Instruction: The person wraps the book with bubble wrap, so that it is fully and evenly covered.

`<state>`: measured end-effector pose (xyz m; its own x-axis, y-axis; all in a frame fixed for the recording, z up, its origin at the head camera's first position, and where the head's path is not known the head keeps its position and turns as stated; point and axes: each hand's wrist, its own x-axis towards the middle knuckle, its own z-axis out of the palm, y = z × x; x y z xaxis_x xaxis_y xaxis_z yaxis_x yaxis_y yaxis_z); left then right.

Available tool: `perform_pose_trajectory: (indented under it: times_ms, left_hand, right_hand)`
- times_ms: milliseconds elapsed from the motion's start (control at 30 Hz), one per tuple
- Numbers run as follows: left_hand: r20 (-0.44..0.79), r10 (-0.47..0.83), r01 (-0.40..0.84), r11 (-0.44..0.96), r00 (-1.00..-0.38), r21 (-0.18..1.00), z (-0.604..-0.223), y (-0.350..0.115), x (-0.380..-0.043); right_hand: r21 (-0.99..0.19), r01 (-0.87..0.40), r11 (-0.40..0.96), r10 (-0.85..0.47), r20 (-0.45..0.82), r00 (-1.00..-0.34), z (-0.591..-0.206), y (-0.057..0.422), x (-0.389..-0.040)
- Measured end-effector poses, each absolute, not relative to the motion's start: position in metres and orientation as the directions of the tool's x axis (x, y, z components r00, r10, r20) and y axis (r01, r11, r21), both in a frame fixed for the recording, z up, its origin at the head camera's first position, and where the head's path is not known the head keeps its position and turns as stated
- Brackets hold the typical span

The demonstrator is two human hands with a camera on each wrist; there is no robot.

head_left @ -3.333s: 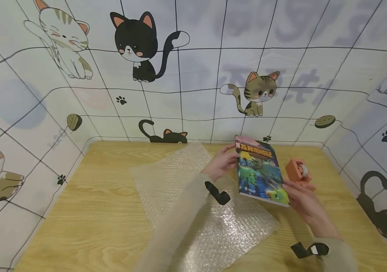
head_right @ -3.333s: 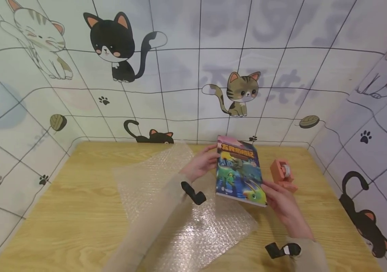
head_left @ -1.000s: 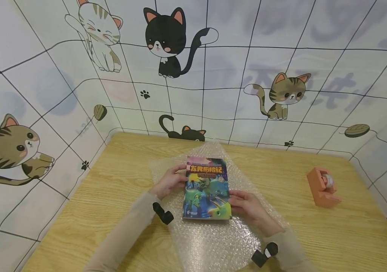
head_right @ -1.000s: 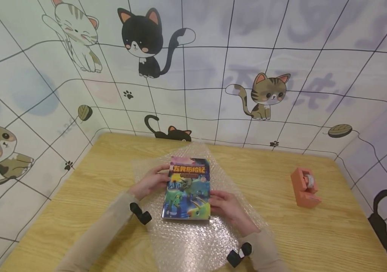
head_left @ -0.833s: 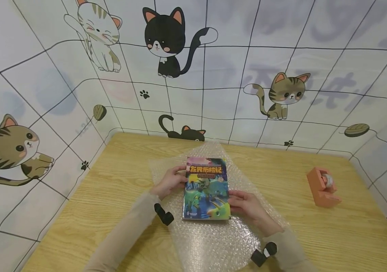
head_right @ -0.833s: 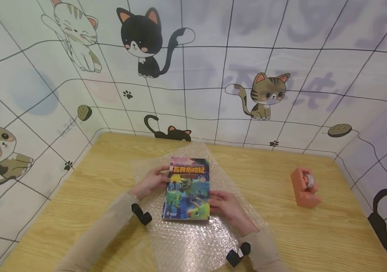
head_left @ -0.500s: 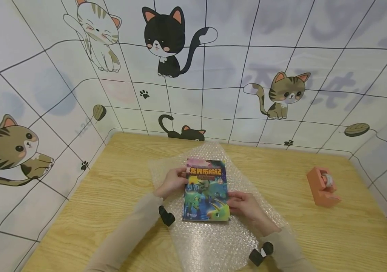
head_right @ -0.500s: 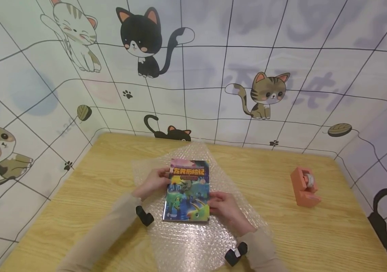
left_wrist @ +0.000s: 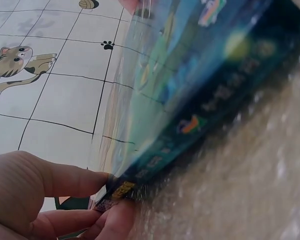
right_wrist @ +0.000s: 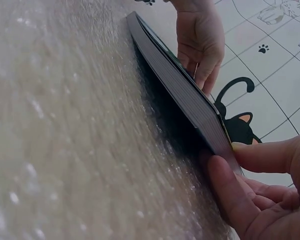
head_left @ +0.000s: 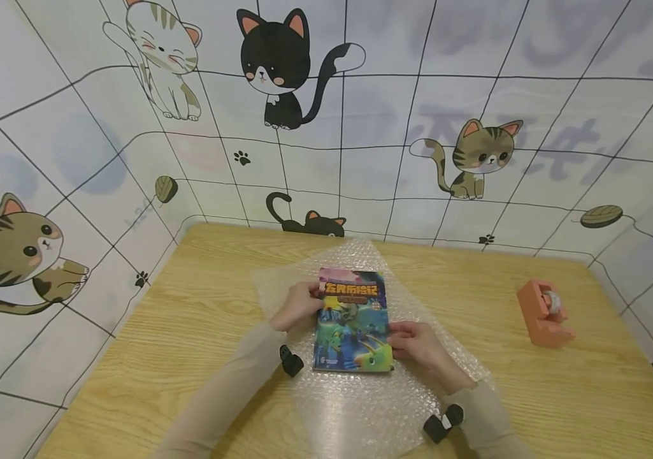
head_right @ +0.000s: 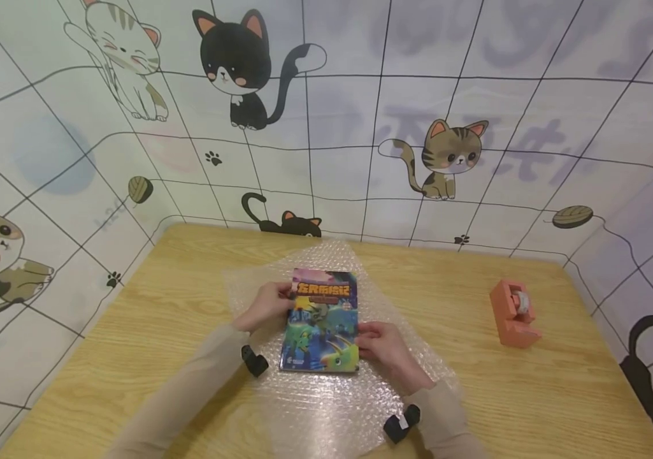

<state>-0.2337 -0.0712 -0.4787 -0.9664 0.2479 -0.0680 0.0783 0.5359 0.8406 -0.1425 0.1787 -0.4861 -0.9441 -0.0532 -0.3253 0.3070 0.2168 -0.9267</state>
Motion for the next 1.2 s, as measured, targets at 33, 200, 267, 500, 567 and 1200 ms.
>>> perform_pose_trajectory:
  times_ms: [33, 200, 267, 500, 567, 1200]
  left_hand:
    - [-0.063, 0.254, 0.087, 0.539, -0.965, 0.838, -0.479, -0.070, -0.234]
    - [-0.072, 0.277, 0.088, 0.527, -0.958, 0.845, -0.482, -0.062, -0.239]
    - [-0.079, 0.282, 0.082, 0.518, -0.956, 0.851, -0.483, -0.059, -0.240]
    - [-0.098, 0.282, 0.066, 0.521, -0.954, 0.851, -0.483, -0.050, -0.243]
    - [-0.093, 0.288, 0.073, 0.519, -0.953, 0.851, -0.483, -0.049, -0.243]
    - [-0.019, 0.386, 0.226, 0.578, -0.922, 0.784, -0.485, -0.052, -0.240]
  right_hand:
    - [-0.925, 0.305, 0.226, -0.050, -0.323, -0.945, -0.486, 0.181, -0.143]
    - [-0.923, 0.308, 0.229, -0.029, -0.323, -0.946, -0.485, 0.190, -0.142]
    - [-0.922, 0.316, 0.223, -0.020, -0.329, -0.944, -0.484, 0.194, -0.141]
    - [-0.910, 0.335, 0.243, 0.002, -0.345, -0.939, -0.482, 0.201, -0.141]
    - [-0.908, 0.323, 0.266, 0.003, -0.334, -0.942, -0.480, 0.202, -0.141]
    - [-0.820, 0.243, 0.518, 0.022, -0.272, -0.962, -0.472, 0.196, -0.143]
